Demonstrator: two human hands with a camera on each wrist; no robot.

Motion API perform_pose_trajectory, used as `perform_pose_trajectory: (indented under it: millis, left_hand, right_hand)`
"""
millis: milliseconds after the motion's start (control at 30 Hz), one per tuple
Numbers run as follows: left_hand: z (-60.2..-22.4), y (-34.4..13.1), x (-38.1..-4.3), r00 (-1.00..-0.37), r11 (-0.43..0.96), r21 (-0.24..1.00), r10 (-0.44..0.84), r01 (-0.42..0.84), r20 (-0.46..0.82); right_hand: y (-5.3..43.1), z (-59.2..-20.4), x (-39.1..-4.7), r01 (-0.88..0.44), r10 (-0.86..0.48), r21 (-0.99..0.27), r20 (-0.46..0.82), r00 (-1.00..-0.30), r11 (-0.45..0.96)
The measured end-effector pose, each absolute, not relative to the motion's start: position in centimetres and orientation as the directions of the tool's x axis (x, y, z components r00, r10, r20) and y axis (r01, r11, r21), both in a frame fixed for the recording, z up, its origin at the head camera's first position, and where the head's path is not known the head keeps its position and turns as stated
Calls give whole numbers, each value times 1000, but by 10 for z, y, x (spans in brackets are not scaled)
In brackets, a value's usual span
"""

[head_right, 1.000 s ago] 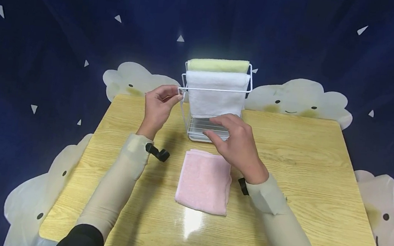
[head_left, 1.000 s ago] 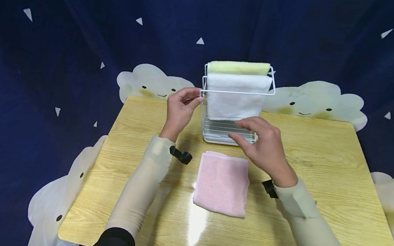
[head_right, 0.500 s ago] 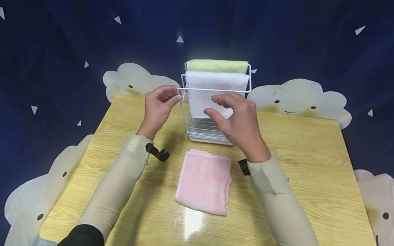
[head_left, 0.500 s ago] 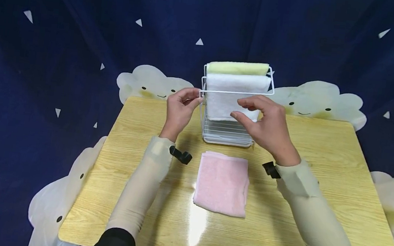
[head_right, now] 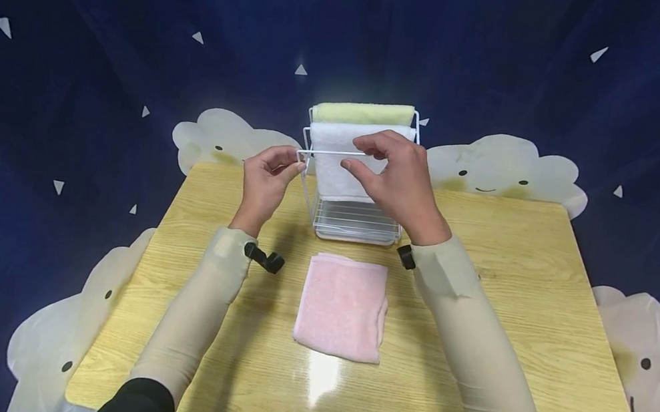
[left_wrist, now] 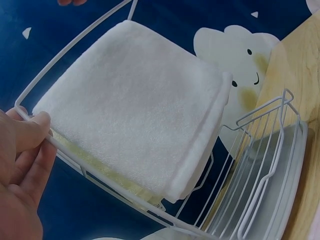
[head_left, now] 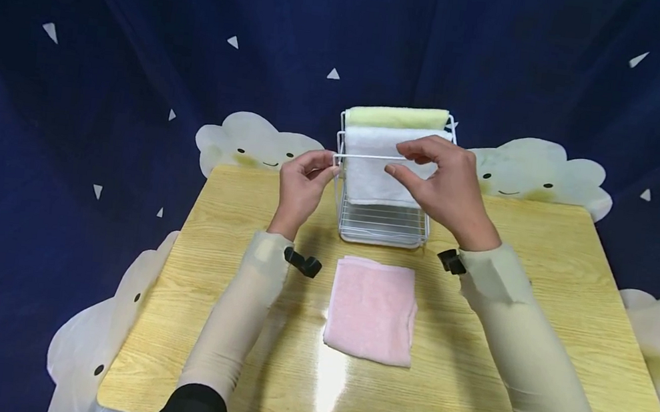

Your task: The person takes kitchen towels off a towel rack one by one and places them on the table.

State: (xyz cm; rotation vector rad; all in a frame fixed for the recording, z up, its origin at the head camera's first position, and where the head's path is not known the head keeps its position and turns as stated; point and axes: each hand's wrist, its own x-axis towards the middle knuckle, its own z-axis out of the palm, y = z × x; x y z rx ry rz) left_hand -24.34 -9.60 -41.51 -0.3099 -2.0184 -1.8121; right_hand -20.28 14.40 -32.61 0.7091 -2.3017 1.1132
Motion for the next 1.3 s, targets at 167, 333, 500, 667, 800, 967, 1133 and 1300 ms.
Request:
perform_pose_trajectory:
  millis: [167, 333, 500, 667, 800, 967, 1133, 1300]
  left_hand:
    - [-416, -97, -244, -888, 117, 893, -105, 435, 447]
    - [-408, -93, -238, -886, 134, 889, -103, 439, 453]
    - [-391, -90, -224, -893, 142, 896, -105, 421, 437]
    - [-389, -89, -222, -894, 133, 897, -102, 421, 435]
    - [-391, -88, -223, -894, 128, 898, -112, 420, 434]
    - [-390, -88, -223, -895, 122, 900, -113, 418, 431]
    - [-390, -88, -223, -894, 138, 896, -104, 422, 436]
    - [-394, -86, -227, -894, 136, 897, -106, 420, 435]
  right_hand:
    - [140, -319, -214, -622, -246, -556, 604, -758, 551]
    - [139, -316, -226, -606, -256, -549, 583, -771, 575]
    - [140, -313, -237, -582, -275, -538, 545, -792, 610]
    - [139, -309, -249, -555, -301, -528, 493, -817, 643]
    - [138, -308, -257, -517, -309, -547, 430, -848, 658]
    - [135, -309, -267, -471, -310, -569, 361, -879, 674]
    - [134, -310, -276, -470, -340, -546, 328, -881, 693]
    - [133, -309, -283, -476, -369, -486, 304, -878, 733]
